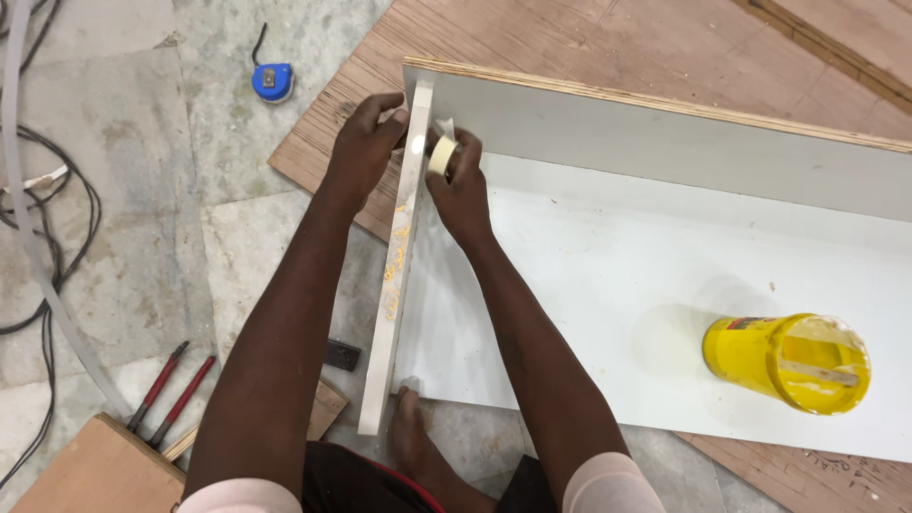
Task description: The person sits on the floor and applies masking tape to the edge of a white wooden panel. They repeatedly smooth the tape along the edge and tear off pieces from a roll to cover the seam.
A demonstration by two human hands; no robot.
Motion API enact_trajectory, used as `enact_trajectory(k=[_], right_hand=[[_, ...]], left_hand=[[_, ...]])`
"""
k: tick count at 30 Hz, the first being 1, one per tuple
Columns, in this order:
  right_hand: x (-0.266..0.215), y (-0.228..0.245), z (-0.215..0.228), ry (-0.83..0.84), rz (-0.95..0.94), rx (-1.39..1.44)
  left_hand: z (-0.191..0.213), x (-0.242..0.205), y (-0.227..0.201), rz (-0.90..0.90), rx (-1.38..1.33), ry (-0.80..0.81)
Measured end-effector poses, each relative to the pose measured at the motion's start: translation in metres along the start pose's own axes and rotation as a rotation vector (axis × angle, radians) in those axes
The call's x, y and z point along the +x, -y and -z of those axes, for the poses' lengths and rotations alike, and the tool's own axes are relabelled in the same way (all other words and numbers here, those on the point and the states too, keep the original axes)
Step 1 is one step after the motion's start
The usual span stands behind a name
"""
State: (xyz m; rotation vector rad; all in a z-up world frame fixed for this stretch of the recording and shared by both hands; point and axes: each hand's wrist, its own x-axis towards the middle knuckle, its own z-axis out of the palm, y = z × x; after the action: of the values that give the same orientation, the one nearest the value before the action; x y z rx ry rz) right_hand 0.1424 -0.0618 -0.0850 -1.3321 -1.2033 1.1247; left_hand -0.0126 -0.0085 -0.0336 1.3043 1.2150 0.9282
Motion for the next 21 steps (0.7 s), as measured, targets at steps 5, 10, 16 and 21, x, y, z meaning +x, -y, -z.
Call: enact_trajectory(k=[5, 10, 16, 21], right_hand=[[0.005, -0.004, 0.005, -0.076, 0.191, 0.191], [0.008, -0.011, -0.002, -0.037, 0.026, 0.168], [-0.029, -0.031, 0.012, 0.016, -0.110, 0.172], [-0.076, 0.011, 0.055, 0.044, -0.072, 0.105]], left_hand=[[0.008, -0.010, 0.011, 0.087, -0.080, 0.084], [-0.006, -0.012, 0.019, -0.003, -0.070, 0.121], [0.008, -0.021, 0.029, 0.258, -0.024, 0.092], [0.027, -0.080, 0.021, -0.037, 0.126, -0.231]])
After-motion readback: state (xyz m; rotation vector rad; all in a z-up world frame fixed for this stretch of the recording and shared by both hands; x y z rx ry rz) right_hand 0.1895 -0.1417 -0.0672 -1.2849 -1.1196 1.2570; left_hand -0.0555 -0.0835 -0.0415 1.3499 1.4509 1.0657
